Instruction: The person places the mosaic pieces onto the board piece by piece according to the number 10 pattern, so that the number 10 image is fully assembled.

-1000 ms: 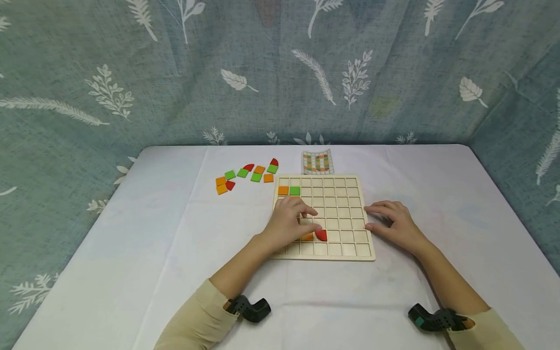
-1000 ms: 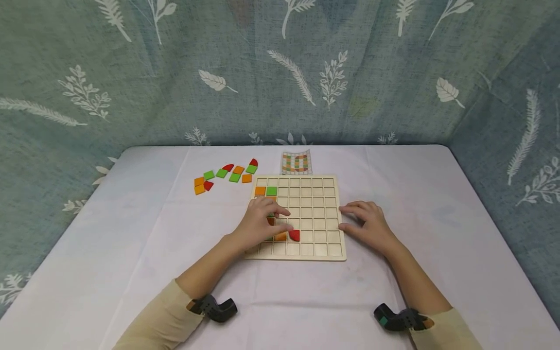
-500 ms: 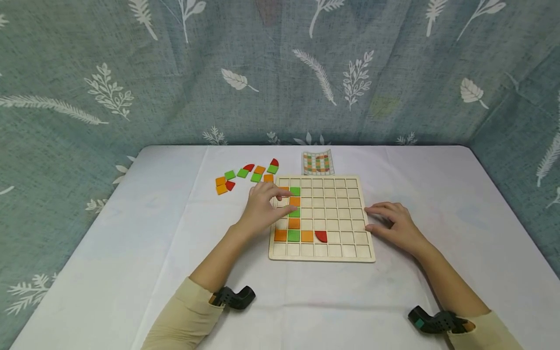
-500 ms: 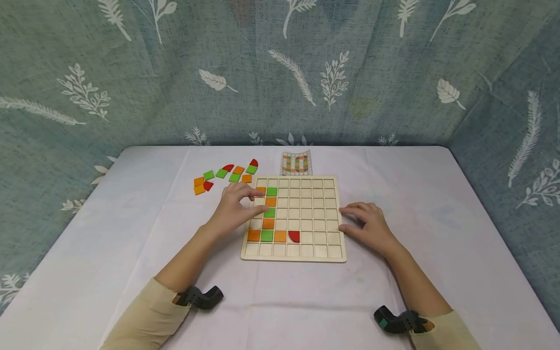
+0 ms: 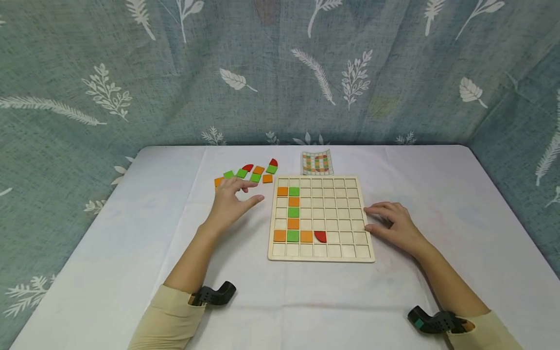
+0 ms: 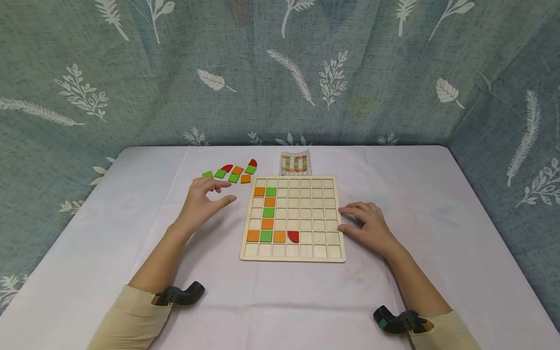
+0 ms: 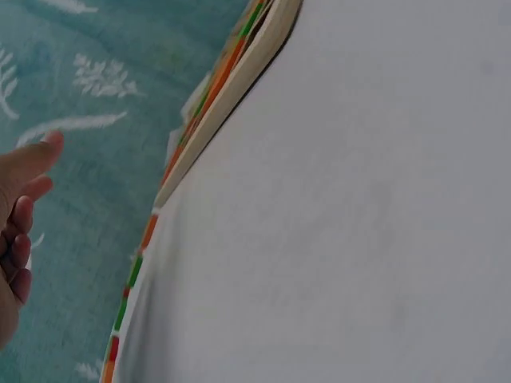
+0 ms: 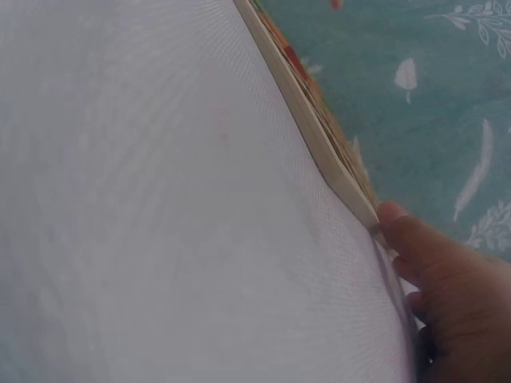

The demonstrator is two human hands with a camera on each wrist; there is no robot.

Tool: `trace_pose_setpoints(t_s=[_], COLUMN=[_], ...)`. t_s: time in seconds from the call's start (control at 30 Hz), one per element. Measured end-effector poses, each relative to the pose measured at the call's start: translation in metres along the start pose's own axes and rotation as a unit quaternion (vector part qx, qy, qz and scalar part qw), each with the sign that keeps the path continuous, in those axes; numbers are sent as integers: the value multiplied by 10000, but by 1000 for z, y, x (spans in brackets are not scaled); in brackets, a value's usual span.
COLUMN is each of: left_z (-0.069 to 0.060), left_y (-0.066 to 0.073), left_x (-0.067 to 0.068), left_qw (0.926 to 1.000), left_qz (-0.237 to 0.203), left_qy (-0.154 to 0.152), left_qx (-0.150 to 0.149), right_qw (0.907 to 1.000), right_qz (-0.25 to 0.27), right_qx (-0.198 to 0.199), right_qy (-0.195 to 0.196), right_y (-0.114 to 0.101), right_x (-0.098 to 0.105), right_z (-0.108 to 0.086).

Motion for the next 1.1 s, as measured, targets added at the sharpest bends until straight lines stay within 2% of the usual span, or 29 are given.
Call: trace_pose_setpoints(t_s=[0.3, 0.43, 0.57, 0.77, 0.87, 1.1], left_z=[7, 8, 8, 10, 12, 18], left_y=[-34, -48, -63, -85, -95, -110], left_x=[33, 45, 48, 44, 43, 34], left_qw=[9984, 9974, 9965, 9939, 9915, 9820], left_qz=[96, 192, 448, 775, 920, 1073], left_qy=[451, 471, 224, -314, -490, -896], left_qx=[341, 514, 662, 714, 775, 1267], right_qw=[9998, 9998, 9999, 9999, 9999, 10000], right_qz=[29, 20, 1, 61, 87, 45], right_qx=[-145, -157, -129, -92, -82, -3], right_qy=[-89, -82, -48, -37, -39, -37], right_y=[1, 1, 1, 1, 1, 2], right_x=[-1, -1, 0, 1, 0, -1], right_z=[-1, -2, -2, -2, -1, 0])
Point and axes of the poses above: each hand's wrist, its own z-axis towards the middle knuckle, its own x-axis out of the back of the hand, y = z × x, the point moved 5 cm from there along z, towards the middle knuckle, and after that the axes turned 14 degrees about y, right-handed, at the moved point
